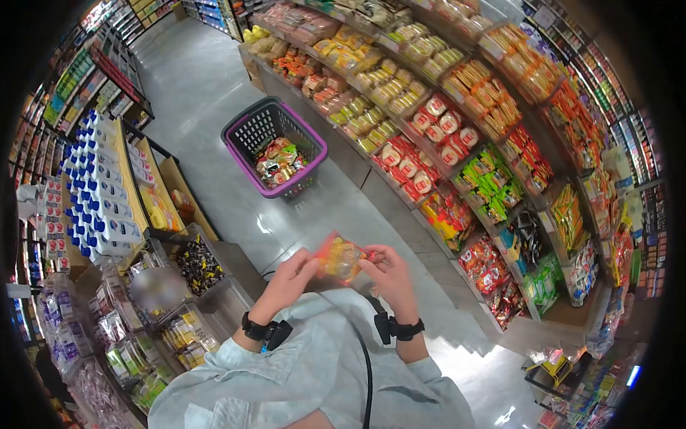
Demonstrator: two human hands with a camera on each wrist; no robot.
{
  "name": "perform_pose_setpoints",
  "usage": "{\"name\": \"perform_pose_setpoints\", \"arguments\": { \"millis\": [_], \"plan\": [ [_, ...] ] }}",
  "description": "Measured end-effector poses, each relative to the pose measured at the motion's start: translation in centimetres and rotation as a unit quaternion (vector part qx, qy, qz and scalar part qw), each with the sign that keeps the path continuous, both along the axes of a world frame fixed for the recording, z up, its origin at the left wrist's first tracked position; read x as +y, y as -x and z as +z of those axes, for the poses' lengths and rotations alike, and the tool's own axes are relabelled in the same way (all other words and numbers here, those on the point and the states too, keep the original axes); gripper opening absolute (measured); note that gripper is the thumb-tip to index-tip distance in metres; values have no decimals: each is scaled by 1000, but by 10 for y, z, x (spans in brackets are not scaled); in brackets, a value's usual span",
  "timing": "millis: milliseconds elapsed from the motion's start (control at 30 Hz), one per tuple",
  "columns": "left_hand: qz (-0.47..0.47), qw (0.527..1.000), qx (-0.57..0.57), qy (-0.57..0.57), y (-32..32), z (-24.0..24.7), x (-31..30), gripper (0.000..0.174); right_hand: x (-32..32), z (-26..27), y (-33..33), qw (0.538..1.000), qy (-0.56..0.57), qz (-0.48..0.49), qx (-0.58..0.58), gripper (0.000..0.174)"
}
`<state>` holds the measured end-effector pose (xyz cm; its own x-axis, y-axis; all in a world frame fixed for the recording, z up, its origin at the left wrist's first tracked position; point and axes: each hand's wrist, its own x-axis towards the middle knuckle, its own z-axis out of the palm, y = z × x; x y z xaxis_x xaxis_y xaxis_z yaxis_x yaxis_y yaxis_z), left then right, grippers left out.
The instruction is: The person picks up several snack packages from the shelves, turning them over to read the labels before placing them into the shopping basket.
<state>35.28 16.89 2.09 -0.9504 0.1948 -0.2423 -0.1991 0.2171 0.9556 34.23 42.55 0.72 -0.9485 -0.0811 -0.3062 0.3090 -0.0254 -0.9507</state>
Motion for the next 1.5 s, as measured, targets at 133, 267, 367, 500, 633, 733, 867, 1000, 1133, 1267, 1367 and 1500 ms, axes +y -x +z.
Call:
{"name": "perform_pose_setpoints", "arguments": {
  "millis": [133, 267, 367, 500, 633, 733, 867, 1000, 1133, 1267, 1367, 1500],
  "plan": [
    [29, 999, -25, -3, 14, -13, -55, 33, -46, 11, 16, 997, 3, 74, -11, 32],
    [80, 992, -50, -79, 31, -18, -76, 28, -73, 2, 34, 994, 4, 101, -48, 29],
    [110, 989, -47, -85, 46, -35, -85, 25, -91, 3, 59, 993, 11, 107, -56, 29],
    [155, 979, -68, -112, 76, -64, -97, 27, -101, -18, 113, 990, 37, 129, -44, 27],
    [201, 975, -56, -76, 121, -63, -110, 25, -117, -45, 198, 979, 40, 198, -27, 27],
    [245, 966, -47, -61, 154, -45, -119, 23, -140, -52, 269, 965, 41, 257, -15, 29],
    [308, 950, -10, -50, 209, -30, -120, 21, -173, -35, 347, 956, 15, 290, 42, 32],
    [372, 927, -5, -49, 254, -11, -105, 29, -184, -27, 397, 949, -43, 308, 48, 41],
    [342, 937, 17, -64, 291, -10, -107, 47, -178, -29, 421, 952, -13, 302, 42, 44],
    [301, 951, 14, -63, 322, -15, -115, 49, -166, -40, 434, 961, -17, 276, 10, 44],
    [245, 966, -15, -83, 341, -29, -124, 45, -157, -55, 438, 966, -4, 259, -11, 42],
    [144, 986, -56, -66, 371, -36, -136, 35, -152, -66, 434, 976, -3, 214, -37, 35]
  ]
}}
